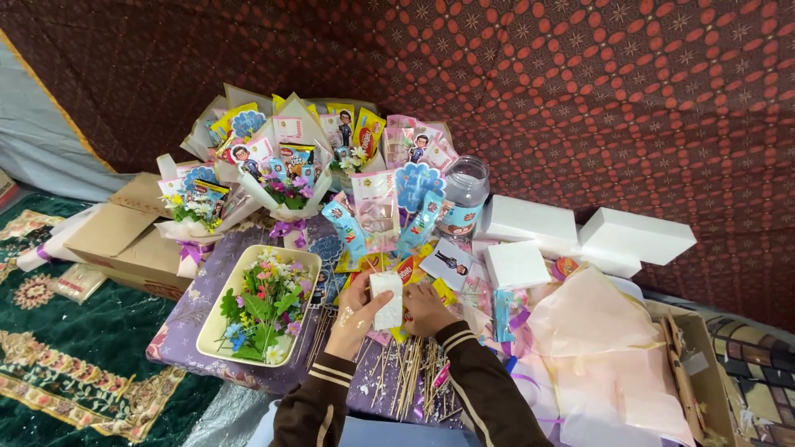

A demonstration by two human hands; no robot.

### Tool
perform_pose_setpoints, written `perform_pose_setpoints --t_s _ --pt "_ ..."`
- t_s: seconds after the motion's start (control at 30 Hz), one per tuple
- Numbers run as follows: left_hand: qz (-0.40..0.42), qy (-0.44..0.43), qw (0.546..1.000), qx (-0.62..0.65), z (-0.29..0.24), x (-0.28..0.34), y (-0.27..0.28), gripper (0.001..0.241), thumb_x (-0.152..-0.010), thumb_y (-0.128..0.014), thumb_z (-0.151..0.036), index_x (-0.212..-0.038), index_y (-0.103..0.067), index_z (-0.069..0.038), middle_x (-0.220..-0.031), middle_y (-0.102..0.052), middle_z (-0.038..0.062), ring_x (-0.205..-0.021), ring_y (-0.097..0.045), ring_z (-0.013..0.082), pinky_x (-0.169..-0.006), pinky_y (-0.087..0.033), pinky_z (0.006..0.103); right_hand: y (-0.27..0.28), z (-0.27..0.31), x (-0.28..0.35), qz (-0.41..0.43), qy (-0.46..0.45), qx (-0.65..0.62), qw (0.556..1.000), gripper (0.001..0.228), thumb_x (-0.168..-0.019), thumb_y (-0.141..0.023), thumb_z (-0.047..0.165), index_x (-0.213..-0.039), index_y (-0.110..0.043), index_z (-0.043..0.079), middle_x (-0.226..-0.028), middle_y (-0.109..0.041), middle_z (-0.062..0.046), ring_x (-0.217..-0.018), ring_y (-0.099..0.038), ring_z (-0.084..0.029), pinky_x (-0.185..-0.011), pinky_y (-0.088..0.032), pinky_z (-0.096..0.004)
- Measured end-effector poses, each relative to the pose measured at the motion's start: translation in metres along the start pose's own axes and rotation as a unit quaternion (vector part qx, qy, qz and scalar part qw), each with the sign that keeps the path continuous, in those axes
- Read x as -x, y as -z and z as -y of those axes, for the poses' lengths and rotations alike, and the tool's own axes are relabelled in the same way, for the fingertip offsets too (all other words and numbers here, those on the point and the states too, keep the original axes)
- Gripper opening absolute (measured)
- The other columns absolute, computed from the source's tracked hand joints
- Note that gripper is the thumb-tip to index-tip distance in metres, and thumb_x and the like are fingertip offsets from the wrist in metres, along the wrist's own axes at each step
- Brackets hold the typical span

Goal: Assembling a gift bouquet by arranging banknotes and decorative elements on sticks and wrapping them in paper.

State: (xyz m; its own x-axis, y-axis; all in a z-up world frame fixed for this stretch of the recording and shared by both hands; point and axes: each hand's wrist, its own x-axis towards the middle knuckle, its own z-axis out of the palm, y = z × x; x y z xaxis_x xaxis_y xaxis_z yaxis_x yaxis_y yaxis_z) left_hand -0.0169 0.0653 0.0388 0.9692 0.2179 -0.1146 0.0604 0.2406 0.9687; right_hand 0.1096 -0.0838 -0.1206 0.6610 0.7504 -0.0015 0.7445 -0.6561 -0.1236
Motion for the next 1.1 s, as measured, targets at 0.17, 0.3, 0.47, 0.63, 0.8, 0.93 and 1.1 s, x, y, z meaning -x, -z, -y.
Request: perform_pose_setpoints --t_s 0.17,0.3,0.47,0.63,0.8,0.93,1.1 --pt "0.01 -0.02 0.999 0.041 0.015 -0.004 0.002 0.059 -0.074 -0.073 -0.008 -0.126 -0.047 -0.001 -0.109 -0.056 0.014 -0.098 -0.054 0.0209 -0.08 -0.049 0.0313 0.032 0.008 0.01 0.014 -0.04 -0.228 0.973 0.02 -0.075 -0.052 0.025 -0.083 -0.054 0.007 -0.096 -0.05 -0.012 -0.094 -0.049 -0.03 -0.092 -0.032 -0.039" --pt "0.026 -0.022 0.999 0.039 0.025 -0.01 0.003 0.057 -0.074 -0.073 -0.007 -0.125 -0.049 -0.001 -0.109 -0.057 0.014 -0.098 -0.054 0.0204 -0.08 -0.048 0.0318 0.064 0.017 0.013 -0.109 -0.169 -0.62 0.759 0.046 -0.085 -0.051 0.049 -0.104 -0.064 0.009 -0.092 -0.062 -0.013 -0.085 -0.058 -0.024 -0.079 -0.044 -0.036" --pt "0.019 -0.031 0.999 0.036 0.029 -0.014 0.0 0.057 -0.072 -0.074 -0.007 -0.125 -0.052 -0.003 -0.108 -0.06 0.014 -0.098 -0.056 0.0195 -0.081 -0.048 0.0308 0.099 0.029 0.025 -0.118 -0.026 -0.744 0.657 0.056 -0.079 -0.056 0.035 -0.124 -0.05 0.002 -0.112 -0.054 -0.018 -0.099 -0.054 -0.026 -0.088 -0.042 -0.038" --pt "0.017 -0.032 0.998 0.052 0.017 -0.01 -0.003 0.064 -0.068 -0.079 -0.01 -0.124 -0.051 0.001 -0.11 -0.059 0.02 -0.101 -0.056 0.0261 -0.086 -0.048 0.0377 0.095 0.027 0.029 -0.16 -0.043 -0.685 0.709 0.046 -0.07 -0.078 0.006 -0.111 -0.058 0.003 -0.102 -0.06 -0.012 -0.088 -0.062 -0.023 -0.08 -0.051 -0.037" --pt "-0.103 -0.123 0.986 0.054 -0.005 -0.017 0.0 0.06 -0.075 -0.074 -0.018 -0.124 -0.047 0.004 -0.112 -0.057 0.018 -0.107 -0.055 0.0243 -0.093 -0.043 0.036 0.099 0.026 0.048 -0.149 -0.08 -0.661 0.731 0.046 -0.07 -0.078 0.006 -0.111 -0.059 0.0 -0.096 -0.054 -0.009 -0.083 -0.058 -0.019 -0.075 -0.053 -0.034" --pt "-0.107 -0.151 0.981 0.058 0.016 -0.03 0.003 0.04 -0.07 -0.078 -0.01 -0.106 -0.062 -0.001 -0.091 -0.066 0.01 -0.086 -0.062 0.015 -0.079 -0.052 0.0303 0.101 0.031 0.058 -0.138 -0.089 -0.663 0.73 0.041 -0.07 -0.075 0.0 -0.108 -0.059 -0.002 -0.095 -0.049 -0.009 -0.085 -0.058 -0.021 -0.078 -0.052 -0.034" --pt "-0.087 -0.18 0.979 0.042 0.022 -0.029 0.002 0.019 -0.075 -0.074 -0.01 -0.09 -0.069 0.0 -0.076 -0.07 0.011 -0.071 -0.064 0.012 -0.064 -0.053 0.0258 0.098 0.026 0.067 -0.127 -0.089 -0.649 0.745 0.04 -0.073 -0.074 0.001 -0.11 -0.059 -0.001 -0.096 -0.052 -0.011 -0.086 -0.06 -0.022 -0.078 -0.053 -0.036"
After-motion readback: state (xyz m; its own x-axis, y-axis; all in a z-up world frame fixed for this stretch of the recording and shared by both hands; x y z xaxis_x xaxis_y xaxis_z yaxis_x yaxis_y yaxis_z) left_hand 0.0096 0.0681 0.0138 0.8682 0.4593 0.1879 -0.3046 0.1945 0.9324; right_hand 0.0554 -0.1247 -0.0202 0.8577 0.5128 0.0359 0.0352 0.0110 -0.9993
